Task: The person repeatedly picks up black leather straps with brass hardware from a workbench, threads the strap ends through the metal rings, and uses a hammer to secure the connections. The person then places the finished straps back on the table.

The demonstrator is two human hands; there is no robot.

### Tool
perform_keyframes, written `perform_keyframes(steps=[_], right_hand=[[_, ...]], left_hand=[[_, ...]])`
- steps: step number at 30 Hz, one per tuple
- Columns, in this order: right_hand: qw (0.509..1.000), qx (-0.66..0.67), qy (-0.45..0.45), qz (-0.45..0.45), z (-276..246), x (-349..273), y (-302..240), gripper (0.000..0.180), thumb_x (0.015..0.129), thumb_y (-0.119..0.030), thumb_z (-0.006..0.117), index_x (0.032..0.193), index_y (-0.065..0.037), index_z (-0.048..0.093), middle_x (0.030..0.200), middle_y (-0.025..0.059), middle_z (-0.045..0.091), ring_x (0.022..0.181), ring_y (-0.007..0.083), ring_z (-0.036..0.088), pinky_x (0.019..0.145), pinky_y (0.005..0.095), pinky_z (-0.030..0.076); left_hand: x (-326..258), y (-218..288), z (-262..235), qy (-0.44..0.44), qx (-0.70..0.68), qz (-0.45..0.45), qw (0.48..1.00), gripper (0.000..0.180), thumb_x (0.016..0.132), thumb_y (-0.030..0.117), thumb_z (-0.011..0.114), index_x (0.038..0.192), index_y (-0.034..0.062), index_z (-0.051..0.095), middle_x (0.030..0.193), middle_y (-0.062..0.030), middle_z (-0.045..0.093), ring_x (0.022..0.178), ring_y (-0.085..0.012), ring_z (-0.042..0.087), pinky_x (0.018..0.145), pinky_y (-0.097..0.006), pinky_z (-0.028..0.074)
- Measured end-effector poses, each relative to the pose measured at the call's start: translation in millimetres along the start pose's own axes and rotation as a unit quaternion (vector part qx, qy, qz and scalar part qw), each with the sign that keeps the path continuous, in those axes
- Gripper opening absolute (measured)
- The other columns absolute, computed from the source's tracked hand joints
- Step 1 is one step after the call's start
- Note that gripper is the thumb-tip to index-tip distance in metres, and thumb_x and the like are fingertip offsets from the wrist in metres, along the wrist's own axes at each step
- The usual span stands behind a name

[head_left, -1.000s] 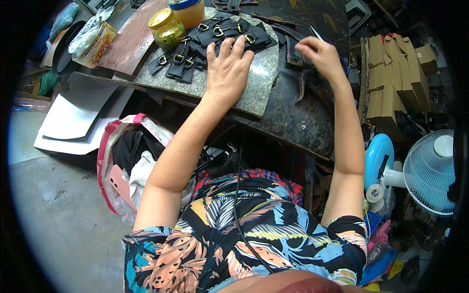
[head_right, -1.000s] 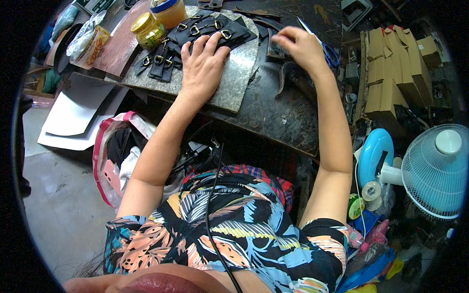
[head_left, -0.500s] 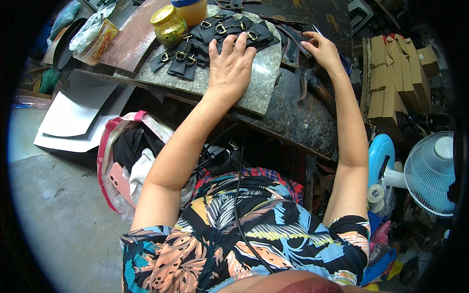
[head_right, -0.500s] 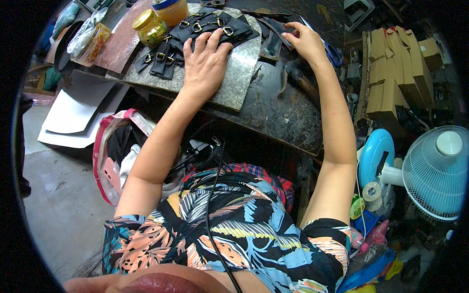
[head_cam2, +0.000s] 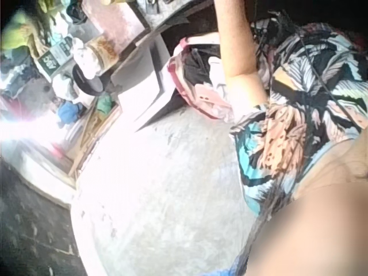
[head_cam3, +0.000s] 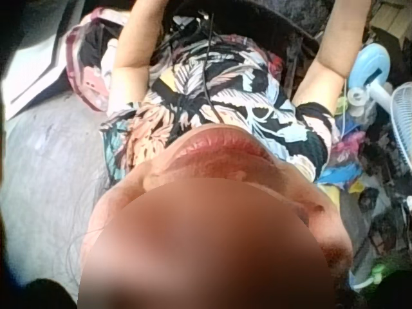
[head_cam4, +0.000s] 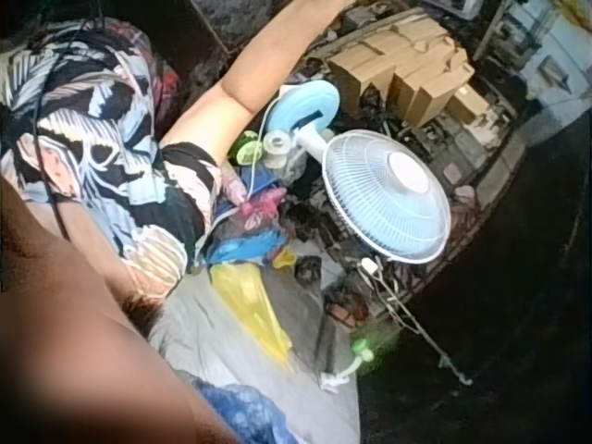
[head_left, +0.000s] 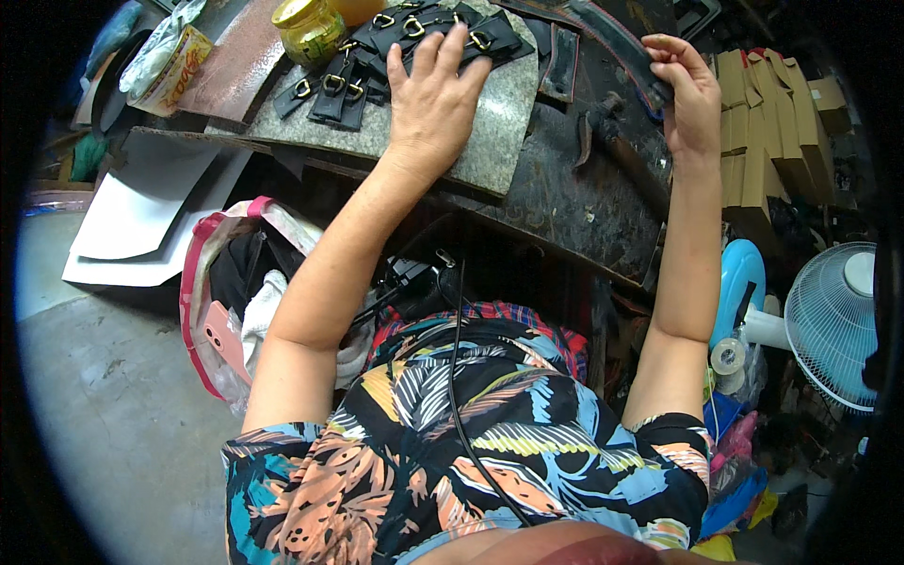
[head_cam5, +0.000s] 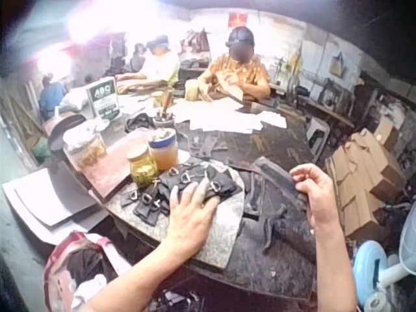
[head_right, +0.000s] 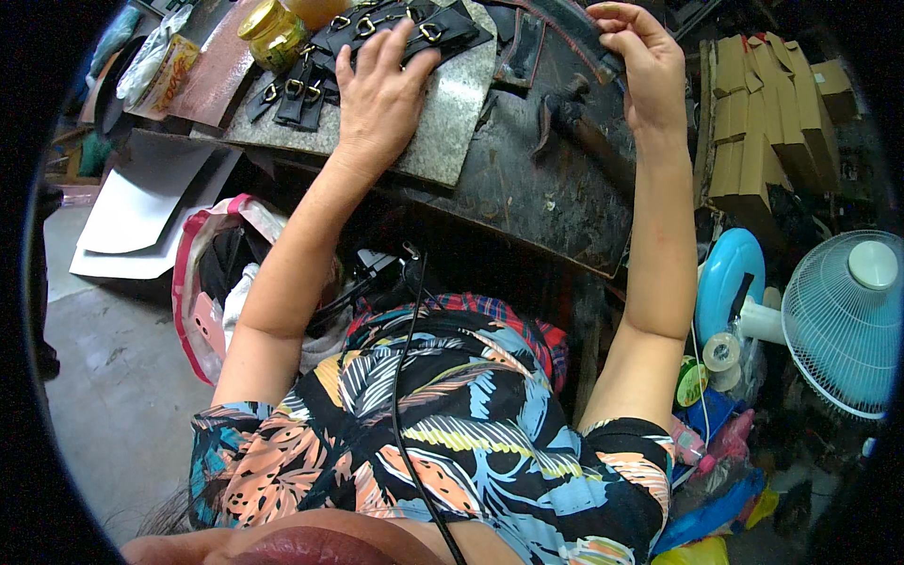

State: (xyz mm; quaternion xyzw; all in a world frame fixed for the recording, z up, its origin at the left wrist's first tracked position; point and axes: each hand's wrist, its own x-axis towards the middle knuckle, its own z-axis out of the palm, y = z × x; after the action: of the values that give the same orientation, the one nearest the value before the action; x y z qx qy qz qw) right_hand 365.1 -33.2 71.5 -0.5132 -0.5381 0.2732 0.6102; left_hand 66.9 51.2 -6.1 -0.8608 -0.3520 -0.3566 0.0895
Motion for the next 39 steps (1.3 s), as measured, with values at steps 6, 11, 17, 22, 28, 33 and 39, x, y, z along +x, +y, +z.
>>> perform_keyframes(steps=[6,11,17,22,28,33,39], right_hand=[[0.983,-0.058,-0.169,0.035,46.0,-49.4,-4.4,0.029,0.088,0.006,0.056,0.111,-0.003,0.071,0.112,0.0059,0.072,0.107,0.0146,0.066,0.102,0.0308,0.05],[0.976,-0.051,-0.199,0.07,67.9,-44.6,12.1,0.028,0.089,0.005,0.059,0.113,-0.004,0.071,0.112,0.0049,0.072,0.108,0.0154,0.065,0.103,0.031,0.049],[0.973,-0.005,-0.217,0.081,85.9,-44.7,18.1,0.023,0.098,-0.007,0.06,0.118,-0.004,0.07,0.111,0.0061,0.073,0.105,0.0152,0.068,0.099,0.0302,0.053],[0.941,0.174,-0.226,0.181,88.7,-54.7,19.9,0.04,0.111,-0.031,0.047,0.128,0.0,0.065,0.112,0.0095,0.073,0.101,0.018,0.071,0.085,0.0345,0.061],[0.941,0.216,-0.233,0.118,91.0,-62.6,22.0,0.034,0.106,-0.024,0.055,0.125,0.002,0.066,0.108,0.0152,0.073,0.096,0.0223,0.074,0.091,0.0364,0.062],[0.951,0.109,-0.208,0.203,92.8,-67.2,18.6,0.019,0.101,-0.016,0.066,0.114,-0.003,0.068,0.085,0.0032,0.071,0.074,0.0091,0.069,0.064,0.0237,0.057],[0.941,-0.304,-0.14,-0.05,116.4,-75.9,24.6,0.02,0.1,-0.021,0.069,0.099,-0.001,0.069,0.071,0.0031,0.066,0.065,0.0115,0.065,0.056,0.0284,0.05]], left_hand=[[-22.1,-15.6,-23.2,0.06,-0.278,-0.006,0.959,0.08,0.078,0.005,0.085,0.148,0.0049,0.045,0.143,-0.016,0.056,0.128,-0.0313,0.059,0.112,-0.039,0.044],[-44.4,-18.0,-43.5,0.053,-0.277,-0.019,0.959,0.076,0.078,0.001,0.08,0.147,0.0057,0.047,0.137,-0.015,0.061,0.124,-0.0311,0.06,0.108,-0.042,0.045],[-43.9,-20.9,-61.5,0.057,-0.194,0.093,0.975,0.04,0.078,0.004,0.079,0.116,0.0104,0.07,0.119,-0.0073,0.072,0.113,-0.03,0.064,0.098,-0.044,0.049],[-56.1,-12.6,-75.7,-0.031,-0.373,-0.143,0.916,0.015,0.089,0.0,0.073,0.103,0.0003,0.072,0.097,-0.0142,0.073,0.086,-0.0292,0.07,0.075,-0.033,0.055],[-57.7,-15.4,-78.8,0.005,-0.328,-0.113,0.938,0.016,0.092,0.002,0.072,0.108,-0.0003,0.072,0.092,-0.0091,0.072,0.084,-0.0186,0.069,0.075,-0.028,0.053],[-66.5,-18.2,-90.3,-0.135,-0.502,-0.363,0.774,0.024,0.095,0.009,0.072,0.117,0.0008,0.07,0.08,0.0014,0.064,0.072,-0.0067,0.06,0.062,-0.023,0.046],[-70.2,-22.0,-84.4,-0.093,-0.174,-0.157,0.968,0.027,0.092,0.016,0.075,0.119,0.0107,0.073,0.072,-0.0035,0.059,0.06,-0.0181,0.054,0.058,-0.032,0.044]])
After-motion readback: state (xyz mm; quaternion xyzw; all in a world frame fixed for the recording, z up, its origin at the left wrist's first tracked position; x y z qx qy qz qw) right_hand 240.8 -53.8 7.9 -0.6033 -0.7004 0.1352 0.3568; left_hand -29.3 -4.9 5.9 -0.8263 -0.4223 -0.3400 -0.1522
